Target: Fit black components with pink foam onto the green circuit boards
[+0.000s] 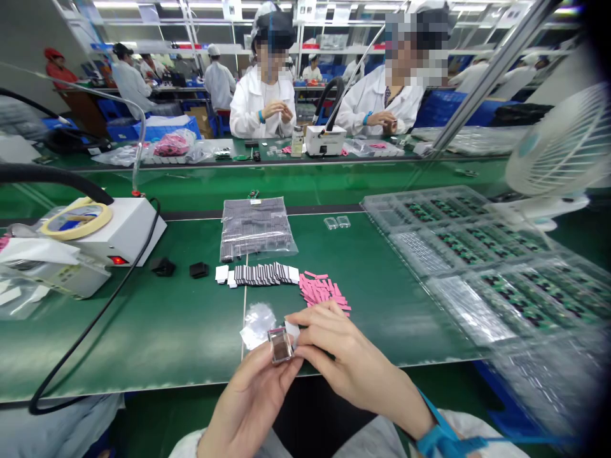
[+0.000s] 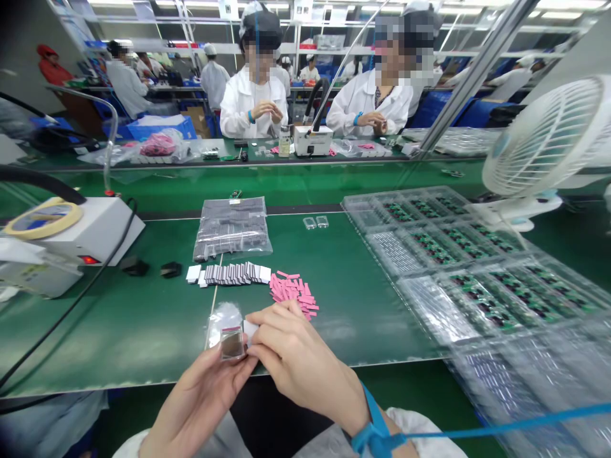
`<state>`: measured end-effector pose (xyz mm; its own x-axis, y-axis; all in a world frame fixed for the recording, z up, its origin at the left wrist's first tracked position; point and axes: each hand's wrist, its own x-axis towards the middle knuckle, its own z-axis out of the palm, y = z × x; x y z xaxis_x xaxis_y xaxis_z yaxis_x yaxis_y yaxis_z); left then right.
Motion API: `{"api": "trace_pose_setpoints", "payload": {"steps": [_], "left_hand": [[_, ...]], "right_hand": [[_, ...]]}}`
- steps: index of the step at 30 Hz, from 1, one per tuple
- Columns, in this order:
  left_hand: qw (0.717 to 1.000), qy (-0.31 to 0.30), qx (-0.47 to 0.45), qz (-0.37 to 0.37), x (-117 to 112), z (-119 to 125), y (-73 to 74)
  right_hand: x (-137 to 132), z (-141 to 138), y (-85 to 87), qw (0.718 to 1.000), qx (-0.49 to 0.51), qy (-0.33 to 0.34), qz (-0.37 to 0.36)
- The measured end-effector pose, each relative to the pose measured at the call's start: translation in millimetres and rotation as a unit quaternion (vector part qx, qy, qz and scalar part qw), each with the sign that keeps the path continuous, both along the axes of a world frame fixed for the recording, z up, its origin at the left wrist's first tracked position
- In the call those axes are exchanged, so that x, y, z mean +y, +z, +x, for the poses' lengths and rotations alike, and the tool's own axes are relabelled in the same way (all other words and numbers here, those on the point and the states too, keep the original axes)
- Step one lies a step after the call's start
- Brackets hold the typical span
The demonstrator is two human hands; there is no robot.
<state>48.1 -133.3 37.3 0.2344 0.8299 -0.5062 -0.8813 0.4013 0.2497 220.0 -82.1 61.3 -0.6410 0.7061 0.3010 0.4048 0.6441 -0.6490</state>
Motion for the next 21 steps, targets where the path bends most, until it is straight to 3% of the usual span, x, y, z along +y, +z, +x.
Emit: {"api": "trace_pose_setpoints", "payload": {"steps": [4, 9, 12, 16, 19, 21], "left_hand": [[1.000, 0.007, -0.002, -0.011, -2.1, -1.9, 3.5], [1.000, -0.006, -0.008, -0.005, -11.9, -11.1, -2.6], [1.000, -0.018, -0.011, 0.000, -21.6, -21.2, -7.5], [0.999, -0.023, -0.015, -0.022, -34.1, -36.1, -11.2], [0.998, -0.032, -0.043, -0.037, -41.6, -43.9, -12.4], [0.997, -0.034, -0.065, -0.035, -45.4, -46.6, -12.6]], "right_hand": [[-1.1, -2.4, 0.7, 1.000, 0.000, -0.005, -0.011], [-7.4, -13.2, 3.7, 0.998, -0.023, 0.006, 0.062], [-3.1, -19.1, 3.3, 0.998, -0.022, 0.015, 0.063], [15.8, -27.4, -4.9, 0.998, 0.016, -0.045, 0.039], [26.0, -38.4, -16.0, 0.990, 0.027, -0.101, 0.098], [26.5, -46.6, -24.0, 0.987, 0.018, -0.091, 0.133]]}}
